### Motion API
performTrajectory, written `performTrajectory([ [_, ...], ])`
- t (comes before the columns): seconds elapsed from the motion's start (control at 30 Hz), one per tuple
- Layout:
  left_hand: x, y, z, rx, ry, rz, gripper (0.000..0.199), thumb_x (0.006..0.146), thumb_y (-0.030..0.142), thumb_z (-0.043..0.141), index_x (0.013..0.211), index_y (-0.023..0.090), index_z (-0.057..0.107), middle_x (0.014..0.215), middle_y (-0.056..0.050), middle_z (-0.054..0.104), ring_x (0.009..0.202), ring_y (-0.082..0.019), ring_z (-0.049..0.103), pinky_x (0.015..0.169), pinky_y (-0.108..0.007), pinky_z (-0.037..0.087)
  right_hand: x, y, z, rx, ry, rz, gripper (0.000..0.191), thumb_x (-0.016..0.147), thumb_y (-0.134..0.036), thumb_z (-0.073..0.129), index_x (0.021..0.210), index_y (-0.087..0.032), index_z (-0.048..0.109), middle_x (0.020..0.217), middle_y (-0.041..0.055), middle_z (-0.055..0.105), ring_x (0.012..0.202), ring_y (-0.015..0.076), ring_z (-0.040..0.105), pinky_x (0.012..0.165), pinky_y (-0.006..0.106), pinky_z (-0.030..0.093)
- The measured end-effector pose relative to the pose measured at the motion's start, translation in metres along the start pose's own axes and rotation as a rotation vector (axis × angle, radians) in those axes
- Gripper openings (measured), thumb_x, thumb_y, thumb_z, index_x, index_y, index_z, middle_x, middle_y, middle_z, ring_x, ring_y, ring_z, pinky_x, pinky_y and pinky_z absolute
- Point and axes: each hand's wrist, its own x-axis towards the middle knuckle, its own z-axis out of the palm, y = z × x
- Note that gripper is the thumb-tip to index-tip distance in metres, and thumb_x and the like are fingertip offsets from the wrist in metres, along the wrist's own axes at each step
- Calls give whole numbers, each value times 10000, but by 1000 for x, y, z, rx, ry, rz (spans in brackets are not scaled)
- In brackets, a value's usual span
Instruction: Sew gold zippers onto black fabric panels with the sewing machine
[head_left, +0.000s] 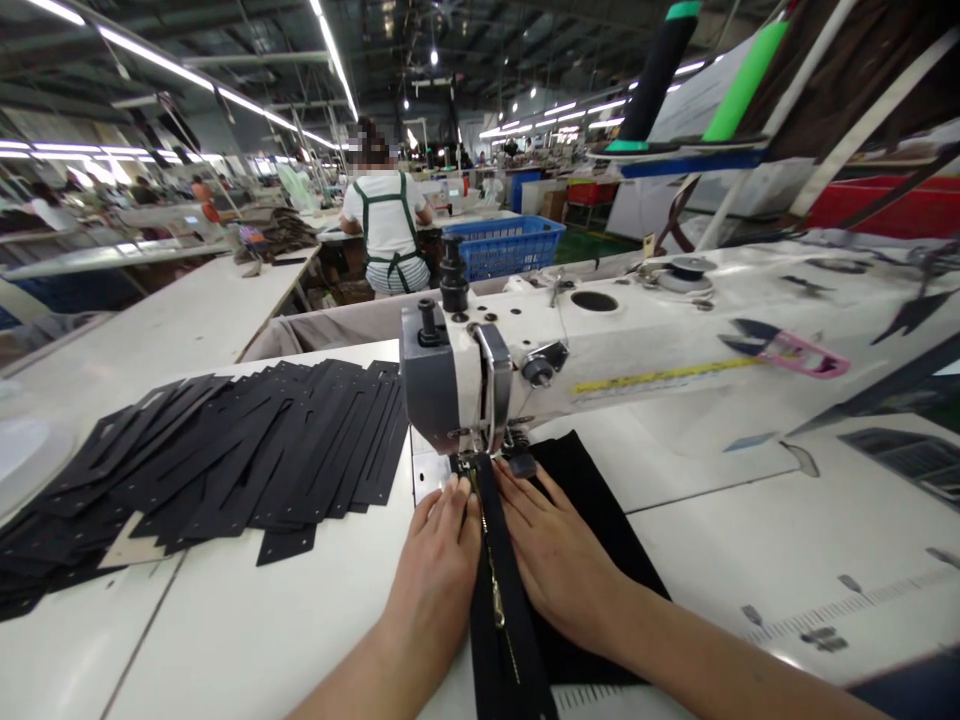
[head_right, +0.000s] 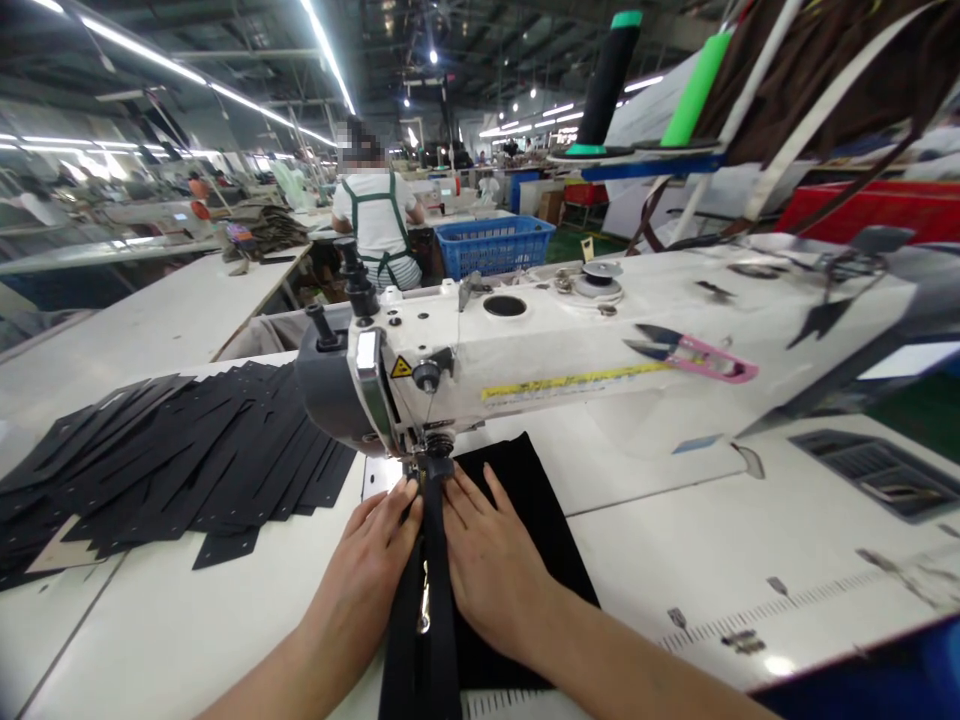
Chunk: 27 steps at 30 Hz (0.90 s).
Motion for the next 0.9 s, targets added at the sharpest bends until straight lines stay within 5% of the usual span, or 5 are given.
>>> performTrajectory([
  [0.57,0,-3,-1,64,108,44,354,823,34,319,1115,63,517,1154,-199,551,1131,-271,478,841,-401,484,1,1,-3,44,9,22,502,871,-171,365,1365,-120,288,1393,129,332,1306,244,234,1055,496,197],
  [0.9,-7,-30,-1,87,-23,141,587,819,87,326,1385,201,221,1269,-132,467,1095,-278,481,830,-379,477,0,8,-13,222,41,94,512,880,-272,381,1362,-134,272,1422,153,260,1314,256,204,1061,509,123],
])
